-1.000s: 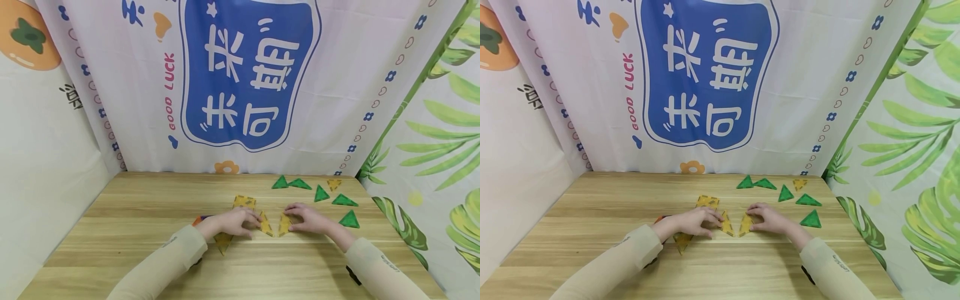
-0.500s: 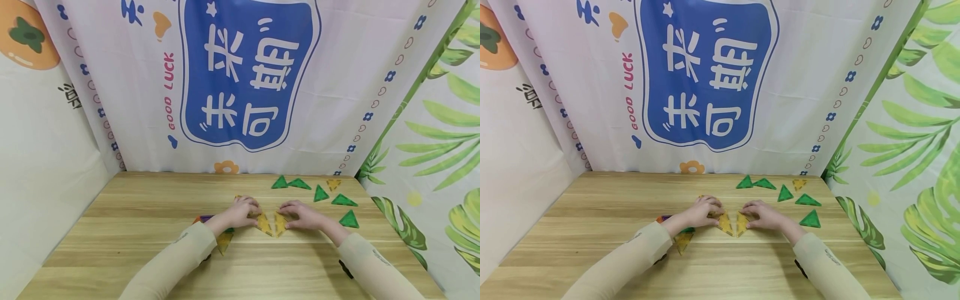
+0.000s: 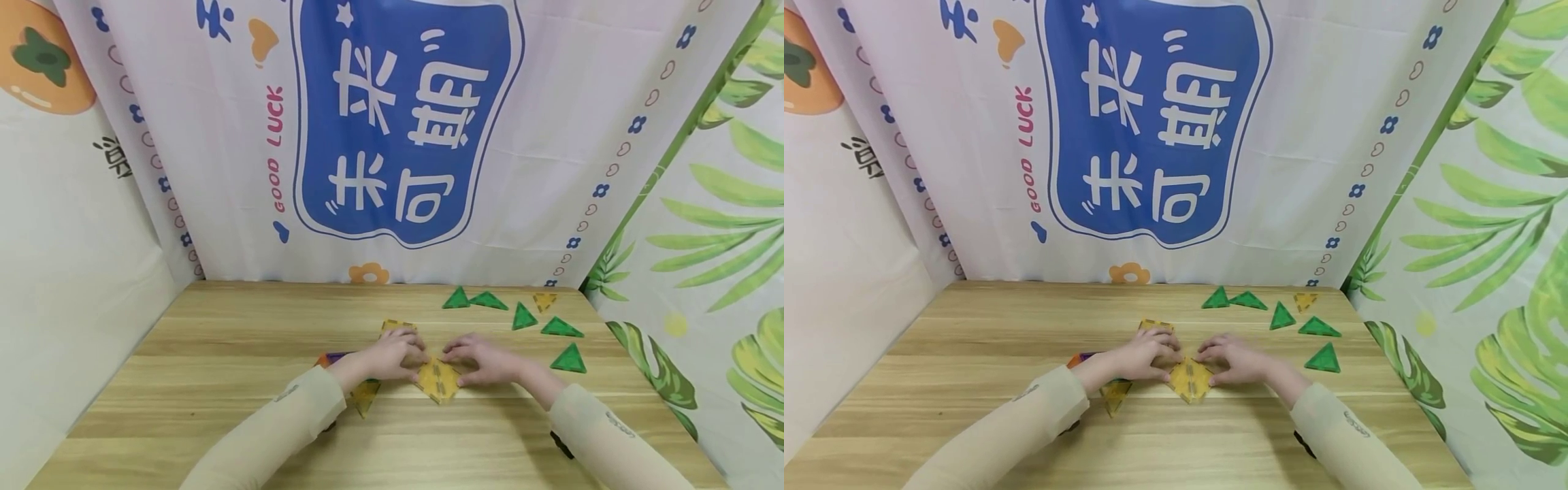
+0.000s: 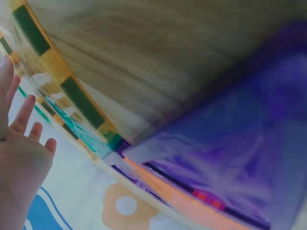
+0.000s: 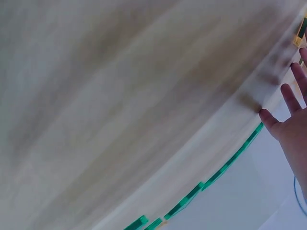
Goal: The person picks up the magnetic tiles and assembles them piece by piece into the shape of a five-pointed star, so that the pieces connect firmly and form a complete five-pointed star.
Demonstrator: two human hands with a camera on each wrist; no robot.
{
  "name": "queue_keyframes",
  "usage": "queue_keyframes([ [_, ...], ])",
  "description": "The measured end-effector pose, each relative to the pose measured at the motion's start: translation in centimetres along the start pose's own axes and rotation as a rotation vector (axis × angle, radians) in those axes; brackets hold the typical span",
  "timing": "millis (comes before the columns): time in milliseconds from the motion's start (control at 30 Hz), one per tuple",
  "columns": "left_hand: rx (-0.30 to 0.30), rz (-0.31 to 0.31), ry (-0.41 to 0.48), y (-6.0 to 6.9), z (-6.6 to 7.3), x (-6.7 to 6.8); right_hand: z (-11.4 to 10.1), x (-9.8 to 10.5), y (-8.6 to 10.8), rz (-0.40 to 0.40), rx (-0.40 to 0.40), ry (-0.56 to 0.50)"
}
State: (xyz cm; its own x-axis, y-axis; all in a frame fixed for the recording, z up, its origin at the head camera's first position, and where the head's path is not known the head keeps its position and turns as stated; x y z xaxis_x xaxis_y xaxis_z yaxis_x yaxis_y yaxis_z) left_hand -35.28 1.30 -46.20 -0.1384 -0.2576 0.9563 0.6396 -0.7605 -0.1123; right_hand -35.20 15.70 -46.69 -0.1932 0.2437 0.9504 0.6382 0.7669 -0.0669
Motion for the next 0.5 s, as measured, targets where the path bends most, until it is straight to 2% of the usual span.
queue_keyframes([
  [167, -0.039, -0.006, -0.007, 0.6, 0.2, 0.0, -1.3, -0.2, -0.2, 0.023, 0.019, -0.033],
  [267, -0.044, -0.017, -0.015, 0.8, 0.1, 0.1, -1.2, -0.4, -0.2, 0.025, -0.003, -0.042],
  [367, -0.042, -0.028, -0.007, 1.0, 0.0, 0.2, -0.4, -0.2, -0.3, 0.046, -0.039, -0.084],
  [500, -0.038, -0.034, 0.013, 1.1, -0.1, 0.2, 2.2, 0.7, -0.7, 0.134, -0.099, -0.085],
])
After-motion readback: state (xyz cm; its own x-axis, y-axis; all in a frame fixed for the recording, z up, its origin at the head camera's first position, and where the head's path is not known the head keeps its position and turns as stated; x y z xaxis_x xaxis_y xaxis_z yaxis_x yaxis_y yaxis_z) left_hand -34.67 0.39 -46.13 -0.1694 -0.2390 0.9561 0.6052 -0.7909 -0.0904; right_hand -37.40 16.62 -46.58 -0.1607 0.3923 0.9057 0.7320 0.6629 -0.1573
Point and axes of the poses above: each hand's wrist, its own y-axis away from the middle knuckle, its own x-axis out of the back of the hand, z = x × y, the point moved 8 cm from there along -y, towards the middle knuckle, and after that the axes turned 6 degrees about z, right-handed, at the moved point
